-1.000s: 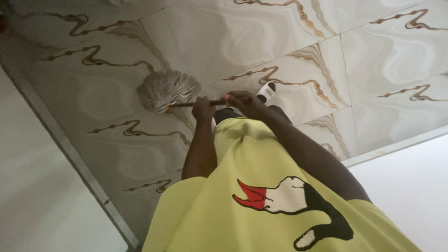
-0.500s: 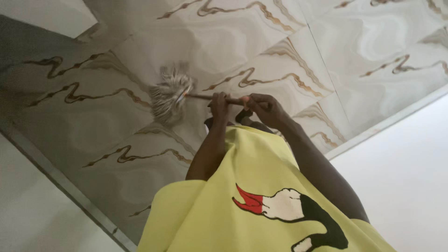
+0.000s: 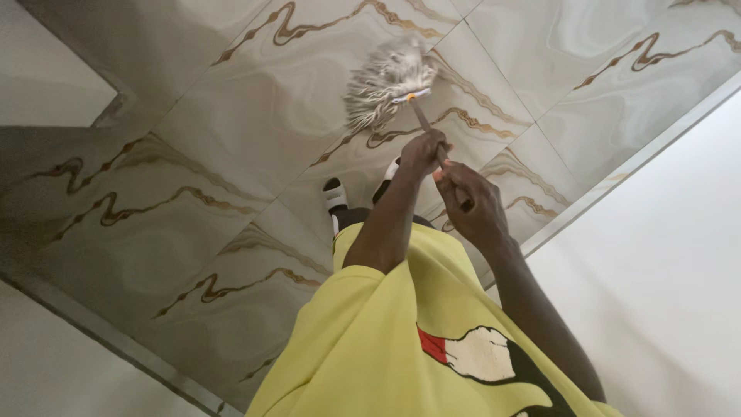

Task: The person mops the floor by hand using a mop, pushing the mop head across the tiles in various directions.

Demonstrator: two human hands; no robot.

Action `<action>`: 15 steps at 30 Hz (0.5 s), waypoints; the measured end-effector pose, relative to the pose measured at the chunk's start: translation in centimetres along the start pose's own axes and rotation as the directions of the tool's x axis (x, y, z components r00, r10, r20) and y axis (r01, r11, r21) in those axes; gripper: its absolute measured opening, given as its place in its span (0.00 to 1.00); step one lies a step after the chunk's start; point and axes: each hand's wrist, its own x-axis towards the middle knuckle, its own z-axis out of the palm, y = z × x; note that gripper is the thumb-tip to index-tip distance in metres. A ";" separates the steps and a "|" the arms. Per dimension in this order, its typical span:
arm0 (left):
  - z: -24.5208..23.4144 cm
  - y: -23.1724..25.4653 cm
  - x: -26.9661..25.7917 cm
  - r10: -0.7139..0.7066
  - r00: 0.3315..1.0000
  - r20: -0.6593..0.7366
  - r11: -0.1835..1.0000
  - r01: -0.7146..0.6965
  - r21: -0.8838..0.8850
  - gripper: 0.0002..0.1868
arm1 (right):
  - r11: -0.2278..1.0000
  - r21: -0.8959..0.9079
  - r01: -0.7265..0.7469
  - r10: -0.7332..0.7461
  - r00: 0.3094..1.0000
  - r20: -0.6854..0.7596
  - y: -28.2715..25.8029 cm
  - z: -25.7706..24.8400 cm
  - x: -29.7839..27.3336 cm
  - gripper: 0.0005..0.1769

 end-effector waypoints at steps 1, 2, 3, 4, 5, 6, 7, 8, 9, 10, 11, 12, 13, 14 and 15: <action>-0.8 1.6 0.8 -0.094 0.987 0.130 0.995 0.088 0.046 0.15 | 0.988 -0.030 0.151 -0.152 0.988 -0.028 0.8 -0.2 0.0 0.15; -1.4 3.3 1.1 -0.090 0.986 0.139 0.995 0.084 0.047 0.15 | 0.953 -0.065 0.295 -0.298 0.953 -0.046 1.6 -0.4 0.0 0.13; -2.0 4.9 1.1 -0.139 0.977 0.160 0.988 0.126 0.084 0.15 | 0.956 -0.065 0.288 -0.291 0.955 -0.052 2.4 -0.6 0.0 0.13; -2.5 6.3 1.3 -0.184 0.966 0.179 0.979 0.164 0.122 0.15 | 0.986 -0.026 0.165 -0.166 0.983 -0.082 3.0 -0.9 0.0 0.14; -2.9 7.5 1.6 -0.178 0.966 0.188 0.980 0.157 0.122 0.15 | 0.999 0.018 0.040 -0.038 0.994 -0.105 3.6 -1.2 -0.1 0.16; -3.0 8.5 1.9 -0.204 0.956 0.208 0.972 0.174 0.156 0.15 | 0.999 0.019 0.034 -0.031 0.993 -0.111 4.1 -1.8 -0.1 0.16; -3.1 9.3 2.0 -0.231 0.946 0.227 0.963 0.190 0.190 0.16 | 0.999 0.004 -0.052 0.052 0.993 -0.105 4.6 -2.7 0.0 0.17; -3.1 9.7 2.1 -0.230 0.945 0.232 0.963 0.188 0.191 0.16 | 0.991 -0.010 -0.134 0.133 0.986 -0.097 5.1 -3.4 0.0 0.18; -2.9 9.9 2.0 -0.241 0.942 0.233 0.958 0.193 0.212 0.15 | 0.990 -0.009 -0.138 0.137 0.986 -0.099 5.6 -4.1 -0.1 0.18; -2.9 9.8 2.3 -0.245 0.942 0.230 0.953 0.190 0.236 0.14 | 0.994 0.060 -0.089 0.092 0.994 -0.066 5.9 -4.5 0.3 0.19; -2.8 9.6 2.2 -0.236 0.944 0.230 0.954 0.180 0.241 0.14 | 0.991 0.130 -0.040 0.045 0.998 -0.036 6.2 -4.7 0.5 0.26; -2.8 9.1 2.0 -0.273 0.931 0.244 0.939 0.203 0.278 0.13 | 0.990 0.134 -0.034 0.041 0.998 -0.048 6.4 -4.6 0.8 0.26; -2.8 8.5 1.7 -0.310 0.916 0.255 0.922 0.224 0.315 0.12 | 0.979 0.189 -0.076 0.081 0.997 -0.019 6.6 -4.3 1.0 0.26; -2.9 7.6 1.0 -0.302 0.918 0.256 0.924 0.216 0.316 0.12 | 0.963 0.239 -0.122 0.122 0.992 0.015 6.9 -4.2 1.0 0.26; -3.2 6.5 0.3 -0.312 0.910 0.274 0.904 0.196 0.380 0.10 | 0.963 0.240 -0.120 0.121 0.993 0.007 7.2 -3.7 1.0 0.26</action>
